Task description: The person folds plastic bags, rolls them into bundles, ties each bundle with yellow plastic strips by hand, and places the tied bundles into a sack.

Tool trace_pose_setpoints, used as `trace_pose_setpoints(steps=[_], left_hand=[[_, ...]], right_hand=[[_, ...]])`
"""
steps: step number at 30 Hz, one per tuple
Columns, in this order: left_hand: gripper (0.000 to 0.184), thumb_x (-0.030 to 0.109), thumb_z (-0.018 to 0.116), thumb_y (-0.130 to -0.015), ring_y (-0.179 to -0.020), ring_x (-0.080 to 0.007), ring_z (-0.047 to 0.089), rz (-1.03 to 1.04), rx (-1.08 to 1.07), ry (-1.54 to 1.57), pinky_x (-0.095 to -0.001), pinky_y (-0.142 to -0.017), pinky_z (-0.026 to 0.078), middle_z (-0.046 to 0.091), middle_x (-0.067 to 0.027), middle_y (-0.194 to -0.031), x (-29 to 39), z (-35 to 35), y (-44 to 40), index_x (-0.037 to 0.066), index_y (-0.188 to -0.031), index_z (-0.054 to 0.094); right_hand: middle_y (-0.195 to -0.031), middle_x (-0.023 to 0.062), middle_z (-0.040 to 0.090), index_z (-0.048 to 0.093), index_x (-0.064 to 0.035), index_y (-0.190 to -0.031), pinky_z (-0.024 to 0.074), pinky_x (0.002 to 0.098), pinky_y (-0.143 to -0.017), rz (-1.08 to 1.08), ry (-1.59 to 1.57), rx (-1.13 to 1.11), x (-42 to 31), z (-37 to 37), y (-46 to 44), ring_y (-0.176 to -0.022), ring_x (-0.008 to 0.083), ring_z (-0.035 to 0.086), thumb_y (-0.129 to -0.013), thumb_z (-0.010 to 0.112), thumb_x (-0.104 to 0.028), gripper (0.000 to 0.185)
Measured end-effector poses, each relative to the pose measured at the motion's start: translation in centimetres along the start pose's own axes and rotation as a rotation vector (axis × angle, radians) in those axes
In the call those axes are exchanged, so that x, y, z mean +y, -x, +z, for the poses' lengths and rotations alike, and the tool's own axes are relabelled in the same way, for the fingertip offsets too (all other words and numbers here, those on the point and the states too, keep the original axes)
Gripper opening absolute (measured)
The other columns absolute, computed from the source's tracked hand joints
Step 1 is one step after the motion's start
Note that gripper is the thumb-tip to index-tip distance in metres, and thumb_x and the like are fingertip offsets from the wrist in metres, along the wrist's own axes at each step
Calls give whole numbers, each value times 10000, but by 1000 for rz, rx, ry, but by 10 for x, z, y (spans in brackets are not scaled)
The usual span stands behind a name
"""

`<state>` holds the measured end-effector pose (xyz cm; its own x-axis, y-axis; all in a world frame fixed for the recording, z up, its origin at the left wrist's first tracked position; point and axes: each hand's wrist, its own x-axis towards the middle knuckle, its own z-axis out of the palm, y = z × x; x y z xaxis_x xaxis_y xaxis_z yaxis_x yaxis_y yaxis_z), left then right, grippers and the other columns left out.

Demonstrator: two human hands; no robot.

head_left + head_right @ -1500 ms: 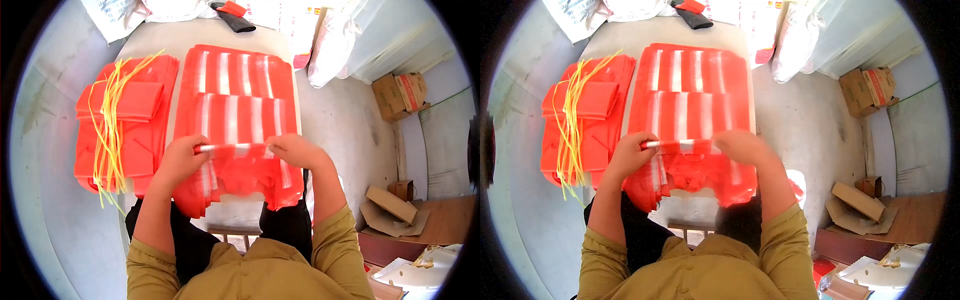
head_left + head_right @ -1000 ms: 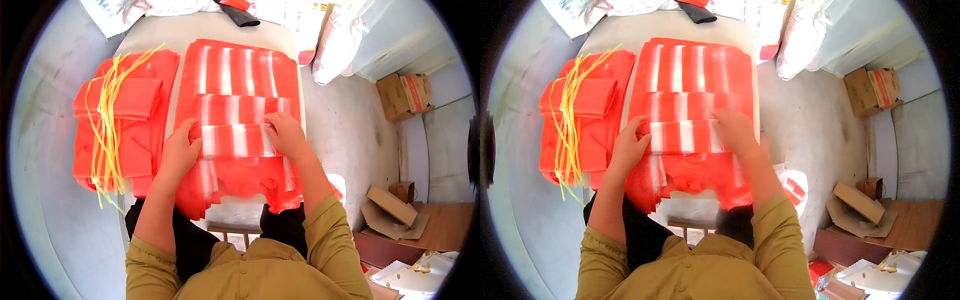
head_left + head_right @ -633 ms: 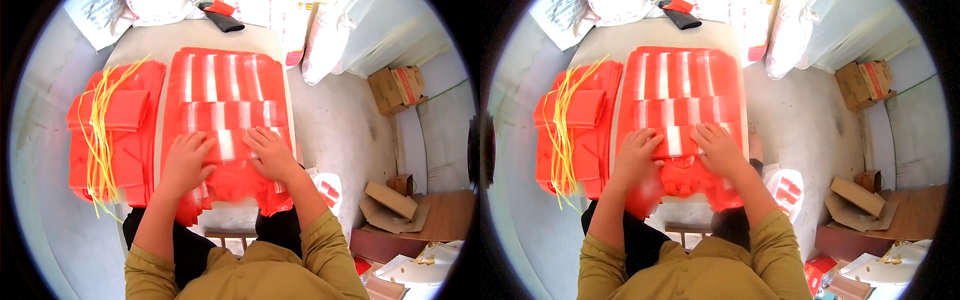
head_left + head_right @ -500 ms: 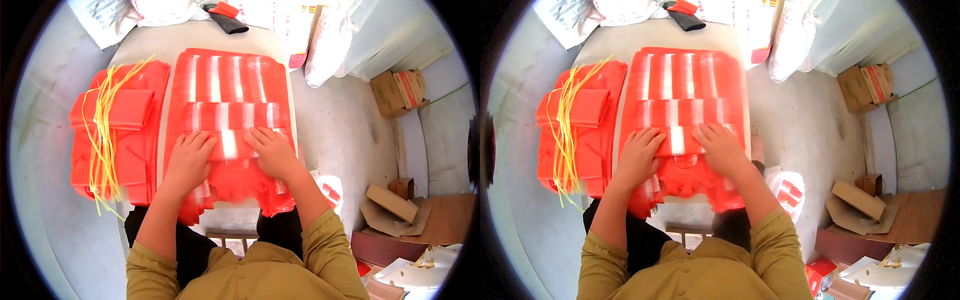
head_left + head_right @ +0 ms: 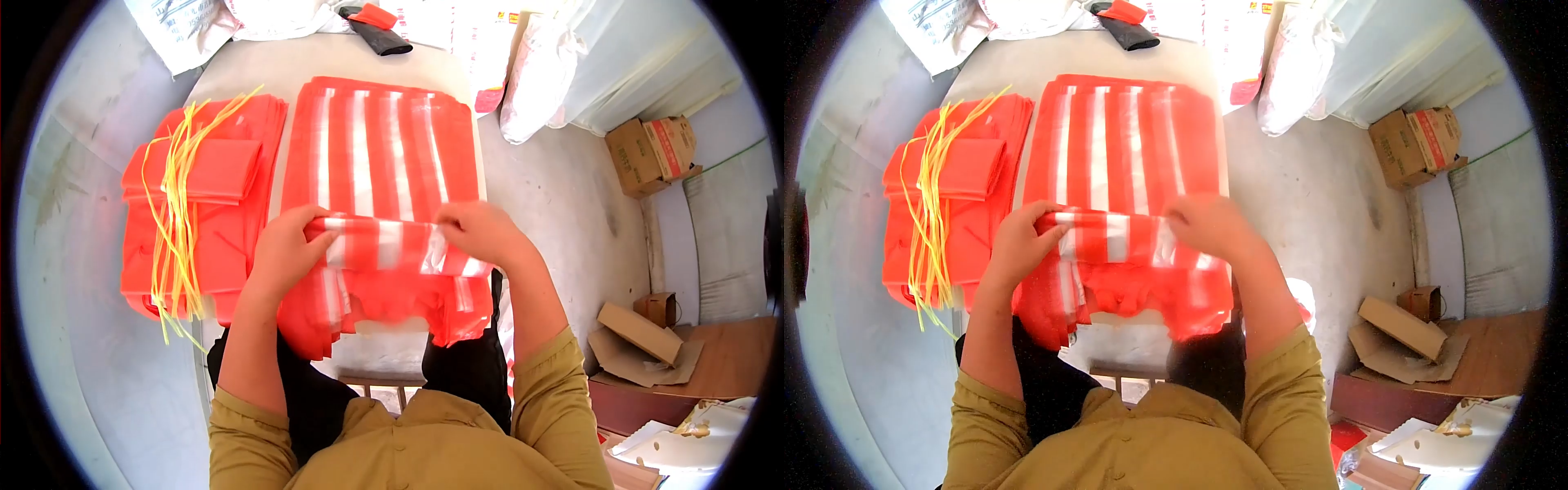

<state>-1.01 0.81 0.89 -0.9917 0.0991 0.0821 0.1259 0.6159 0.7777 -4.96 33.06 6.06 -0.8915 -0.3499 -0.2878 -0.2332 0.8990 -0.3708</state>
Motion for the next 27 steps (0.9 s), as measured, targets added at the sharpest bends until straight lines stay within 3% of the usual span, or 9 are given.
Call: trace_pose_setpoints(steps=[4,8,11,14,20,23,27], left_hand=[[392,115,793,-852,-1162,-358,653,277,245,-283,-433,-967,536,684,-177,-1260,-4,14,-1,21,-1220,695],[489,141,810,-828,-1317,-361,578,519,23,-253,-473,-1093,483,618,-164,-1396,3,39,1,30,-1284,673],[674,233,830,-823,-1427,-349,493,465,-29,-372,-518,-1176,406,558,-157,-1495,4,63,10,46,-1424,587],[846,351,844,-811,-1500,-342,409,440,-133,-474,-550,-1227,324,482,-146,-1581,-4,66,10,64,-1524,490],[875,462,830,-808,-1512,-358,389,376,-163,-522,-545,-1246,288,460,-145,-1603,-5,61,3,104,-1532,492],[821,456,807,-839,-1510,-349,409,368,-159,-538,-535,-1245,301,489,-159,-1589,-4,59,2,102,-1520,515],[722,315,789,-839,-1486,-358,442,382,-132,-531,-522,-1228,329,516,-168,-1562,-8,62,0,78,-1475,542]], right_hand=[[-1094,133,731,703,-56,-1131,555,435,-848,-181,-25,416,-7,22,-9,-1030,344,686,-960,650,-136,196],[-1343,144,669,662,-45,-1300,495,467,-1071,-483,-12,476,-30,79,-10,-1276,354,612,-935,683,-151,381],[-1536,179,522,583,-40,-1423,381,540,-1173,-395,207,473,-34,108,-8,-1431,386,465,-943,705,-306,562],[-1635,181,395,500,-49,-1516,321,571,-1202,-261,194,376,-31,112,-8,-1491,403,374,-952,699,-401,694],[-1678,181,335,418,-84,-1591,259,551,-1257,-223,183,300,-23,112,-10,-1543,401,314,-962,684,-465,782],[-1696,168,323,394,-103,-1608,194,526,-1290,-220,97,171,-8,94,1,-1584,375,251,-928,713,-401,809],[-1622,124,443,508,-138,-1529,350,482,-1224,-189,158,180,23,74,20,-1516,338,379,-893,735,-234,682]])
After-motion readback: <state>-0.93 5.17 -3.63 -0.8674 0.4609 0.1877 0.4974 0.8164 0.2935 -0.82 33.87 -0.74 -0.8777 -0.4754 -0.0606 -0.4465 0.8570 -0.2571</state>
